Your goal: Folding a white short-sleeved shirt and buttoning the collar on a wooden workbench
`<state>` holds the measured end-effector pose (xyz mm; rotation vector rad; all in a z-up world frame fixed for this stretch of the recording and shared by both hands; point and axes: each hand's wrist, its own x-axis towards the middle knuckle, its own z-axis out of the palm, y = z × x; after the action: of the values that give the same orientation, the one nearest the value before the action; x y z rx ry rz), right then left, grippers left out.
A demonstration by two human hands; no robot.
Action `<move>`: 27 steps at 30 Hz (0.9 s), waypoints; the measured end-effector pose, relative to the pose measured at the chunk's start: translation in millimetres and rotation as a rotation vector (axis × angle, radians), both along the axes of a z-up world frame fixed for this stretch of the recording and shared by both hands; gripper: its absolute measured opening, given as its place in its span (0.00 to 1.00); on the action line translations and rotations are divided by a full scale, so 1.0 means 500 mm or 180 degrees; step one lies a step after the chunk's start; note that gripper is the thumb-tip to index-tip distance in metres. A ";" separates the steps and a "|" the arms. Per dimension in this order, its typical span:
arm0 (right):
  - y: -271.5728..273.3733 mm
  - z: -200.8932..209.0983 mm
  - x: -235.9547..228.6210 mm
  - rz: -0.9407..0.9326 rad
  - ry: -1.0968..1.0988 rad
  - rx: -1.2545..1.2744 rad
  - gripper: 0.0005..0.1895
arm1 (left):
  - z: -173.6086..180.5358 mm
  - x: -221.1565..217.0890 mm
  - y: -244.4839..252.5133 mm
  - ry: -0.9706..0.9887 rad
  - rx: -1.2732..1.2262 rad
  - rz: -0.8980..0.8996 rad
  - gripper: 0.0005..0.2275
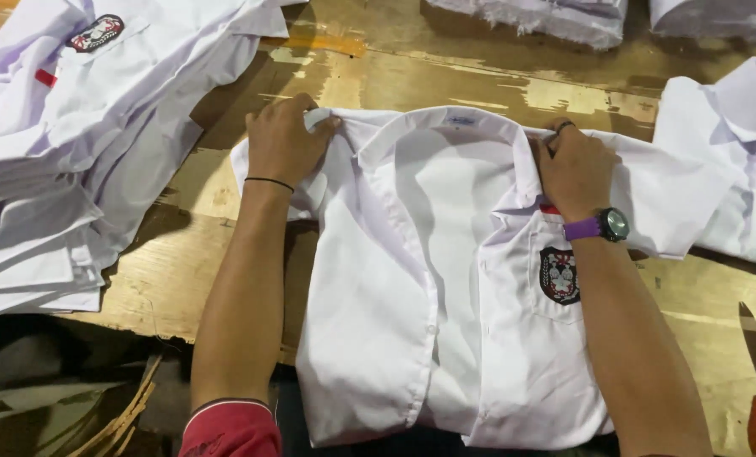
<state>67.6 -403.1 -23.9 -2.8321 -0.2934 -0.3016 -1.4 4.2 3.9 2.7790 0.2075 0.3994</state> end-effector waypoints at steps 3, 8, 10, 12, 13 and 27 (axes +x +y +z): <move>0.034 0.019 -0.001 0.0092 0.0008 0.0072 0.17 | 0.006 -0.016 0.021 0.0191 -0.0017 0.0290 0.15; 0.062 0.102 -0.030 0.0761 0.0543 0.1049 0.19 | -0.008 -0.039 0.051 -0.0080 0.0056 0.0527 0.15; 0.054 0.122 -0.059 0.0709 0.0571 0.0863 0.15 | 0.016 -0.058 0.033 -0.0164 -0.0068 0.0285 0.13; 0.050 0.135 -0.085 0.0662 0.0585 0.0665 0.14 | 0.040 -0.079 0.015 -0.0264 -0.0202 0.0047 0.18; 0.050 0.138 -0.099 0.0502 0.0728 0.0519 0.22 | 0.051 -0.090 0.004 -0.0288 -0.0196 -0.0372 0.22; 0.106 0.143 -0.146 0.0230 0.0837 0.1178 0.15 | 0.038 -0.045 -0.112 -0.0787 0.0074 -0.1880 0.07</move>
<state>-5.4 -349.9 47.7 -2.4521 -0.2525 0.0326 -23.7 -51.6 23.1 2.6112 -0.6597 0.5753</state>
